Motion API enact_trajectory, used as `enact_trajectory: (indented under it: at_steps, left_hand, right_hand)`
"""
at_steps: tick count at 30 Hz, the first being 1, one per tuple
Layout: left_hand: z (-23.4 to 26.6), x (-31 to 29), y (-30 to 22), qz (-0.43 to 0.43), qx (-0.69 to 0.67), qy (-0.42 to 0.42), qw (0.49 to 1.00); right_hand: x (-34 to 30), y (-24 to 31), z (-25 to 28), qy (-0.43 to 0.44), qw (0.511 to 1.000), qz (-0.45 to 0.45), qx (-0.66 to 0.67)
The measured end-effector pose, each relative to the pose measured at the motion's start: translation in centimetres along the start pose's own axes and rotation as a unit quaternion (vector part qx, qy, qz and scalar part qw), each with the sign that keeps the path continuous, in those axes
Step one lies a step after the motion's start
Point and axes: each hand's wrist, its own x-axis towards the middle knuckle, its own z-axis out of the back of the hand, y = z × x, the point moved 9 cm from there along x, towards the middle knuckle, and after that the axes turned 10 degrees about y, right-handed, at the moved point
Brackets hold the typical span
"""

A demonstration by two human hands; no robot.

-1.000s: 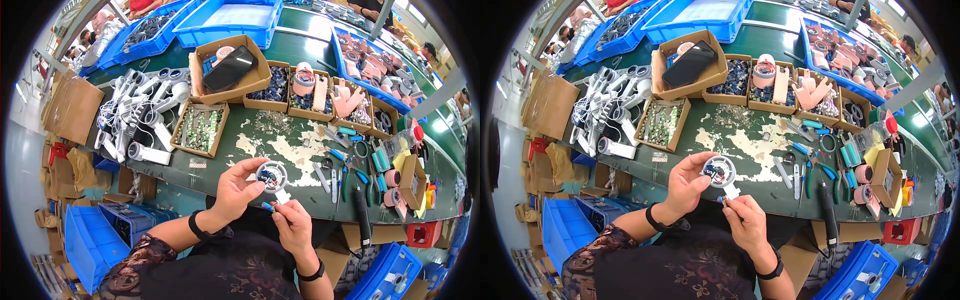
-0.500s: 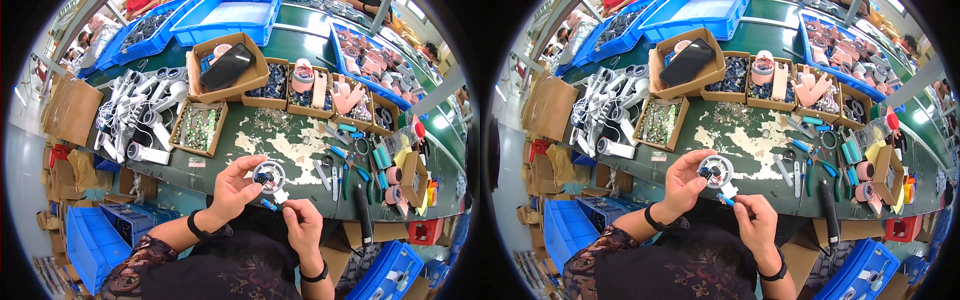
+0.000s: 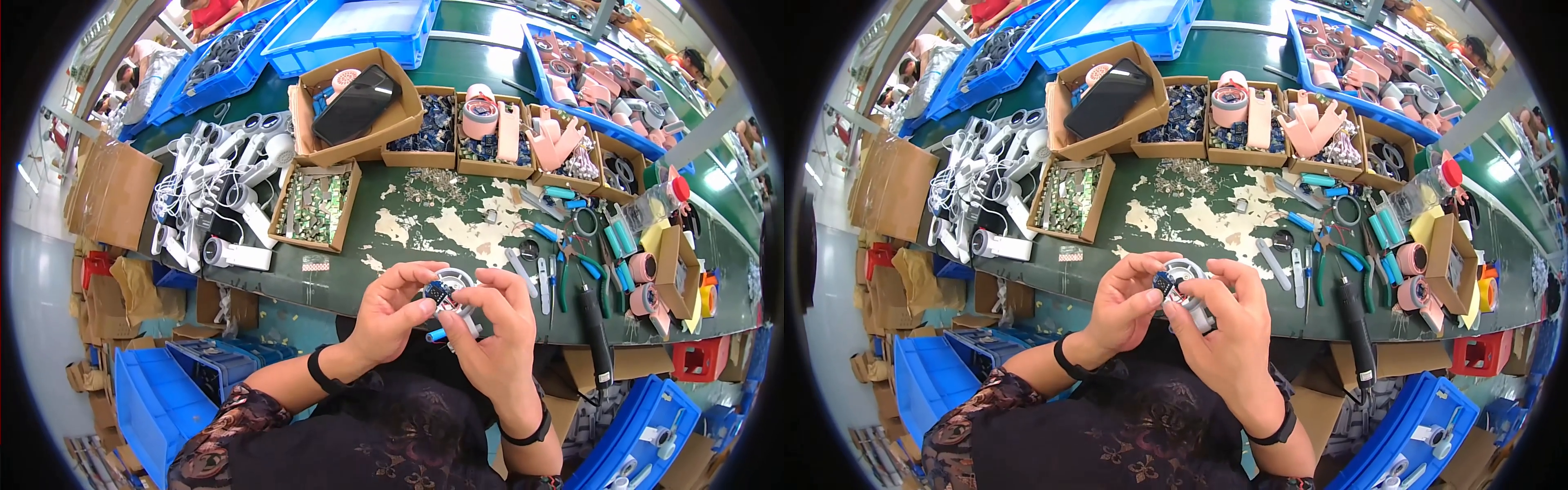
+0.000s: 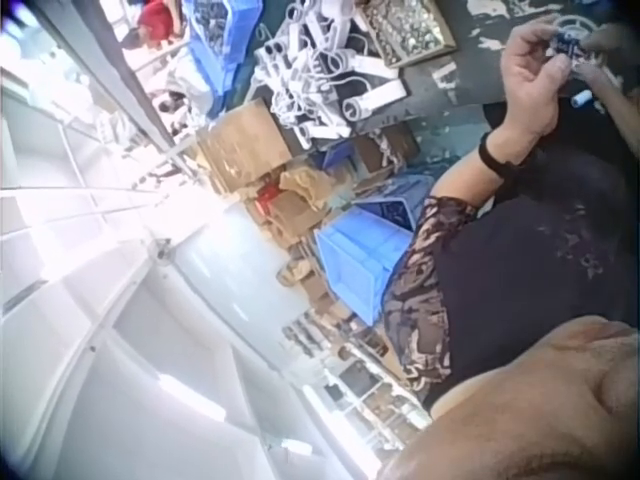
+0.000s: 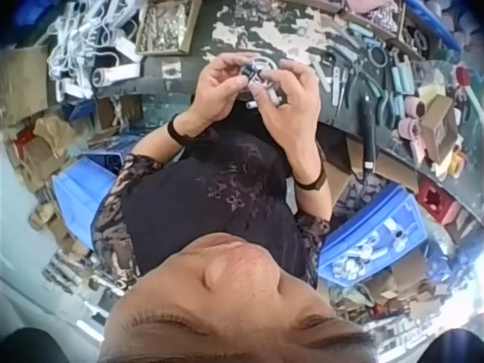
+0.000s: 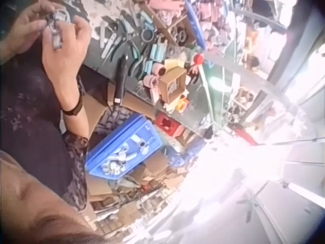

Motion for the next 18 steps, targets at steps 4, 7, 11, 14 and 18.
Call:
enact_trajectory:
  at_steps: [4,7,11,14,18]
  left_hand:
    - [0.3,-0.3,0.4,-0.004,0.028,0.005,1.0]
    - [0.2,-0.4,0.5,-0.001,0.058,0.016,0.998]
    - [-0.2,-0.6,0.7,-0.002,0.068,0.042,0.997]
    - [-0.8,-0.6,0.6,-0.004,0.059,0.048,0.997]
    - [-1.1,-0.5,0.4,-0.014,0.05,0.07,0.996]
  right_hand:
    - [0.3,-0.2,-0.4,0.027,0.999,-0.04,-0.013]
    - [0.3,-0.9,-0.7,0.038,0.998,-0.053,-0.013]
    - [0.2,-1.1,-0.9,0.044,0.998,-0.053,0.009]
    - [0.1,-1.2,-0.9,0.04,0.997,-0.06,0.03]
    - [0.1,-1.0,-0.8,0.016,0.999,-0.032,0.036]
